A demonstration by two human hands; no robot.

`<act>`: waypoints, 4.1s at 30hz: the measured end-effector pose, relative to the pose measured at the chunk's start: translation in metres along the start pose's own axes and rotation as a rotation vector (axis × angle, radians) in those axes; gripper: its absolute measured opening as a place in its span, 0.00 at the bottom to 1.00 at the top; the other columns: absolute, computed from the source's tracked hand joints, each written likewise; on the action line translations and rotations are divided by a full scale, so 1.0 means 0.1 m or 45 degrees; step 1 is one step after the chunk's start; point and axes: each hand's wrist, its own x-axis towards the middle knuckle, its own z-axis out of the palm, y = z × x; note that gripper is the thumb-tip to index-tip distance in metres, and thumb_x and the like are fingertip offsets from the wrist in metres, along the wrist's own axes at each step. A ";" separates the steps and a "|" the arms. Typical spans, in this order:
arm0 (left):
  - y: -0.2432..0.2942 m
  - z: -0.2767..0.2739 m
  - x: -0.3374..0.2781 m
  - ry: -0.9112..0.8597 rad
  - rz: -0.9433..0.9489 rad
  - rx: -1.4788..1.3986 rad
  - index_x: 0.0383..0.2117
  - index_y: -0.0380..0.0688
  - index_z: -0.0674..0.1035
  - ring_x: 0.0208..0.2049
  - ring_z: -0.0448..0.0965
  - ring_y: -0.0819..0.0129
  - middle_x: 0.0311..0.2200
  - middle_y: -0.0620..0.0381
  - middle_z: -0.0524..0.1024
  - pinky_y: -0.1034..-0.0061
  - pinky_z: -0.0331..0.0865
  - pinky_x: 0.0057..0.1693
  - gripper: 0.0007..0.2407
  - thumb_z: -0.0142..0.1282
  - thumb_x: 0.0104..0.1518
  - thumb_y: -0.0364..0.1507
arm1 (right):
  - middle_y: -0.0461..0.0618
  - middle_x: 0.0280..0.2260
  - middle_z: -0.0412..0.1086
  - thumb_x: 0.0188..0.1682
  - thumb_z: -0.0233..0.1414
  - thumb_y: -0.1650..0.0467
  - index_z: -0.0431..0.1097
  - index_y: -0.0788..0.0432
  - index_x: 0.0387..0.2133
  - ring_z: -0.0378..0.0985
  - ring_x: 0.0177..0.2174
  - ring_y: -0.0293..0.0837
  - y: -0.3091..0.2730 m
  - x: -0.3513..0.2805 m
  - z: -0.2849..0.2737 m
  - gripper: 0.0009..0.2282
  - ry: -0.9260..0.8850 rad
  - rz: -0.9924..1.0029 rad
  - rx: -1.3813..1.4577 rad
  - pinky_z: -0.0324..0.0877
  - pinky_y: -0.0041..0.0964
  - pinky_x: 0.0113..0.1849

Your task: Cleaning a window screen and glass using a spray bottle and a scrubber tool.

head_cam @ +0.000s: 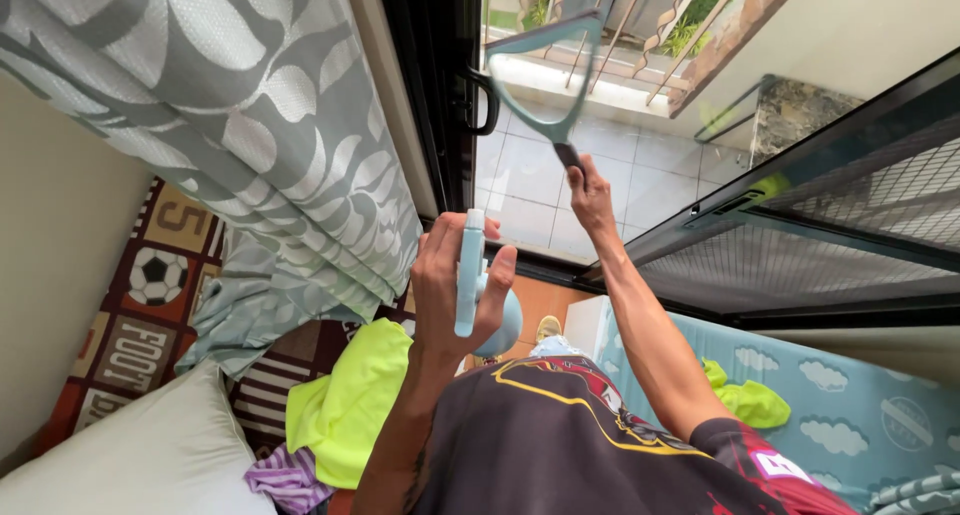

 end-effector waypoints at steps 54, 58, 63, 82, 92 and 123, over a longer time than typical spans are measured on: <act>0.16 0.43 0.11 -0.259 0.093 -0.126 0.40 0.41 0.76 0.40 0.77 0.55 0.39 0.53 0.77 0.65 0.71 0.46 0.07 0.59 0.60 0.29 | 0.45 0.25 0.63 0.61 0.48 0.55 0.63 0.60 0.37 0.65 0.23 0.37 -0.61 0.73 -1.49 0.19 0.445 -0.157 0.704 0.66 0.34 0.28; 0.17 0.43 0.14 -0.263 0.083 -0.111 0.39 0.41 0.76 0.39 0.77 0.55 0.38 0.53 0.77 0.65 0.71 0.46 0.07 0.59 0.59 0.29 | 0.43 0.27 0.63 0.60 0.44 0.53 0.62 0.58 0.35 0.66 0.24 0.36 -0.01 0.11 -1.08 0.20 0.407 -0.019 0.731 0.65 0.32 0.27; 0.17 0.47 0.19 -0.283 0.060 -0.090 0.39 0.41 0.77 0.36 0.75 0.57 0.38 0.53 0.77 0.65 0.70 0.44 0.07 0.59 0.59 0.28 | 0.42 0.24 0.65 0.62 0.44 0.57 0.65 0.58 0.34 0.65 0.23 0.35 1.27 -1.22 -0.38 0.17 0.398 0.565 0.758 0.65 0.30 0.27; 0.31 0.49 0.21 -0.321 0.112 -0.114 0.39 0.40 0.76 0.37 0.77 0.56 0.38 0.52 0.78 0.66 0.71 0.45 0.07 0.59 0.59 0.27 | 0.42 0.24 0.62 0.59 0.39 0.46 0.62 0.53 0.31 0.66 0.24 0.34 -0.43 0.53 -1.54 0.24 0.466 -0.131 0.578 0.65 0.32 0.28; 0.22 0.45 0.23 -0.211 0.122 -0.144 0.39 0.40 0.77 0.40 0.77 0.53 0.38 0.51 0.77 0.64 0.71 0.47 0.08 0.60 0.58 0.29 | 0.43 0.22 0.56 0.62 0.41 0.52 0.60 0.56 0.28 0.58 0.22 0.36 0.31 -0.10 -1.22 0.22 0.439 0.022 0.707 0.56 0.33 0.26; 0.36 0.36 1.02 0.060 0.383 -0.200 0.37 0.40 0.76 0.34 0.79 0.50 0.32 0.49 0.75 0.64 0.72 0.43 0.08 0.58 0.59 0.30 | 0.40 0.17 0.59 0.61 0.38 0.60 0.65 0.56 0.32 0.58 0.15 0.35 -0.64 0.00 -0.72 0.16 0.275 0.193 0.408 0.55 0.31 0.18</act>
